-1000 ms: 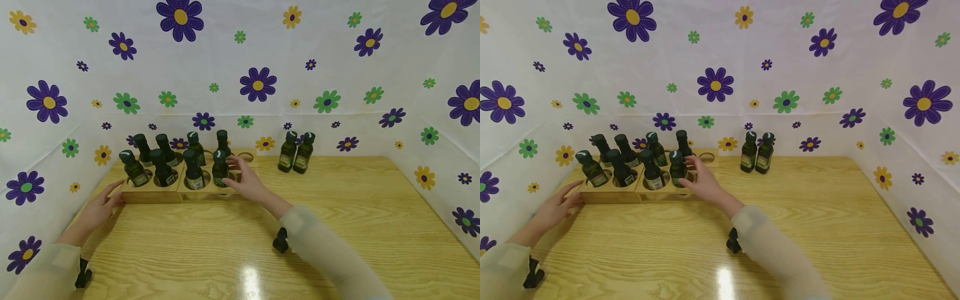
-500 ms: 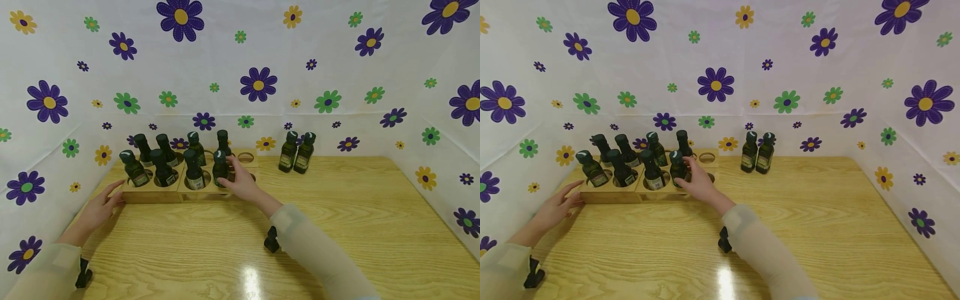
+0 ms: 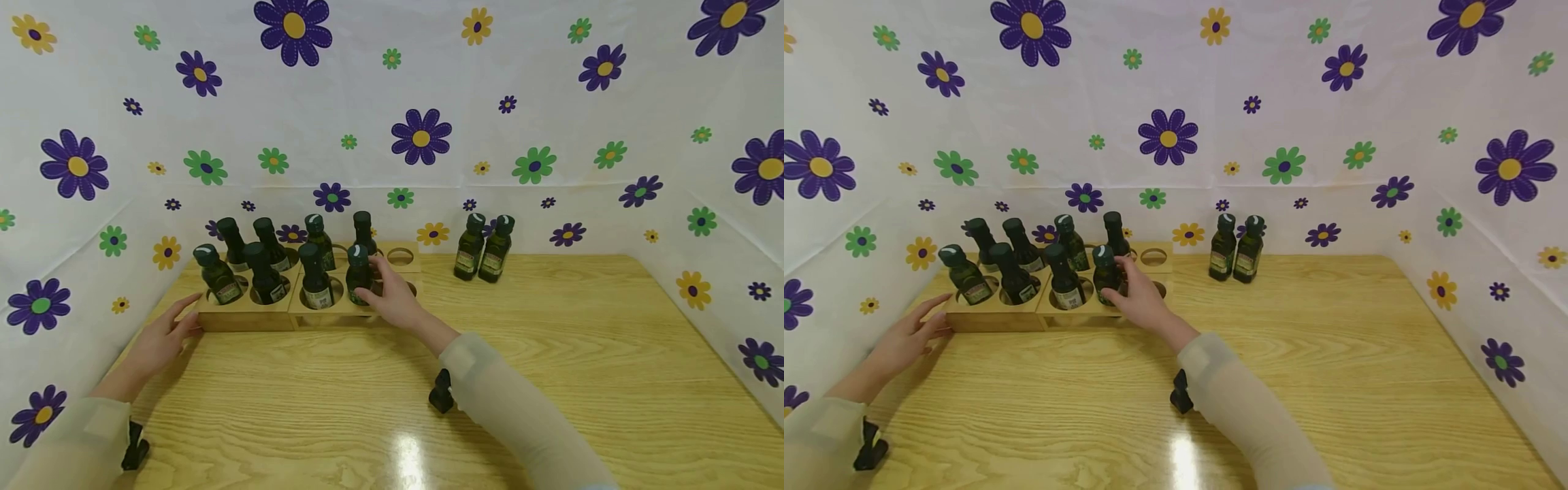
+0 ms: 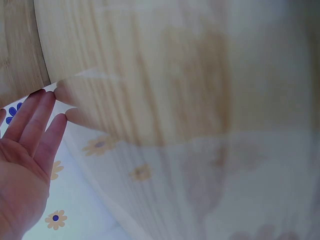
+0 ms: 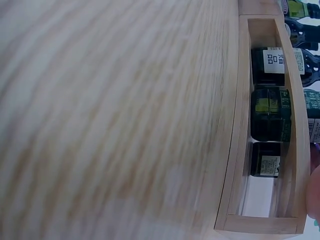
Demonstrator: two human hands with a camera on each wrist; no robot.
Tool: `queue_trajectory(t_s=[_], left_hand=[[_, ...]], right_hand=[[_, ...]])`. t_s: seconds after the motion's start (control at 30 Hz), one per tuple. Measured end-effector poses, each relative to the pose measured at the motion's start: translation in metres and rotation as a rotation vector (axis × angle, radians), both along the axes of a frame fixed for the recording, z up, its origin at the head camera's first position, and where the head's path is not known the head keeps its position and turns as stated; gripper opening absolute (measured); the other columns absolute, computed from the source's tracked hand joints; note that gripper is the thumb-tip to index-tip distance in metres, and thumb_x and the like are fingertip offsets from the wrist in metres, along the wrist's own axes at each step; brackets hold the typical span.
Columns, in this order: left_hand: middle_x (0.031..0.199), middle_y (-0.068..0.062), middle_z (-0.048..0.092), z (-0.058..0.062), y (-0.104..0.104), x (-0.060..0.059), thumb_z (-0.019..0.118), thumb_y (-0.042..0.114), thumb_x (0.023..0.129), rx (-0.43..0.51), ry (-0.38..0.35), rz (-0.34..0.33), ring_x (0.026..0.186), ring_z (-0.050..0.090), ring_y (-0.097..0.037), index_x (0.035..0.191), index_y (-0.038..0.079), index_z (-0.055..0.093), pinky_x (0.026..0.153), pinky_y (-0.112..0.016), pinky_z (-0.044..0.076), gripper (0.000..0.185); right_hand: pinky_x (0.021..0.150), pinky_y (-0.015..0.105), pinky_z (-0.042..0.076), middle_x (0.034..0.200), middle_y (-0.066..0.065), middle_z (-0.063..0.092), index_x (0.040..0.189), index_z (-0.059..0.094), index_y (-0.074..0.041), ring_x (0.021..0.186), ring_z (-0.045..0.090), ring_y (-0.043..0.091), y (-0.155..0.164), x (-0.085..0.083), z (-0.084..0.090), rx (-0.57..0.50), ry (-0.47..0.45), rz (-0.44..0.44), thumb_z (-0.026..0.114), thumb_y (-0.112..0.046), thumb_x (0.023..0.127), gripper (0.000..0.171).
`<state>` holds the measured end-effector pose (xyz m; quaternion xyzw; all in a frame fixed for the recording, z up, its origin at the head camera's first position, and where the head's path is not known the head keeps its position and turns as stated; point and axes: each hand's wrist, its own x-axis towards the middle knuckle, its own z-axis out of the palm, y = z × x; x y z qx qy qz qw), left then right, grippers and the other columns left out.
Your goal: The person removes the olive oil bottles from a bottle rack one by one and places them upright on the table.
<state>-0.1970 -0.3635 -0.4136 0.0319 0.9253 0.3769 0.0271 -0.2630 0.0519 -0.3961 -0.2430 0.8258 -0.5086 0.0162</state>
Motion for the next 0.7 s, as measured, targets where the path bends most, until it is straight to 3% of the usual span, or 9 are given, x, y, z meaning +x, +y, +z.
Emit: queue_trajectory(t_s=[0.23,0.43,0.7], left_hand=[[0.127,-0.039,0.05,0.001,0.0,-0.001,0.029,0.043,0.106,-0.012,-0.002,-0.001,0.113,0.055,-0.049,0.156,0.009,0.016,0.055,-0.029,0.041,0.062],[0.127,-0.038,0.052,-0.001,-0.002,-0.002,0.029,0.044,0.106,-0.023,0.003,0.0,0.112,0.056,-0.048,0.156,0.01,0.017,0.056,-0.029,0.042,0.062],[0.127,-0.038,0.051,-0.001,-0.002,-0.001,0.029,0.043,0.106,-0.008,0.002,0.003,0.113,0.055,-0.049,0.156,0.01,0.016,0.058,-0.028,0.042,0.062]], right_hand=[[0.096,0.038,0.044,0.135,0.018,0.047,0.148,0.027,-0.002,0.123,0.049,0.027,0.001,0.003,0.0,-0.024,0.013,-0.013,0.06,-0.018,0.098,0.062],[0.095,0.039,0.045,0.132,0.018,0.048,0.149,0.027,-0.003,0.121,0.049,0.028,0.002,0.004,0.003,-0.111,0.036,-0.028,0.06,-0.016,0.098,0.062],[0.097,0.041,0.044,0.129,0.016,0.052,0.141,0.037,-0.001,0.115,0.053,0.029,0.004,0.005,0.02,-0.137,0.187,-0.038,0.063,-0.012,0.096,0.053]])
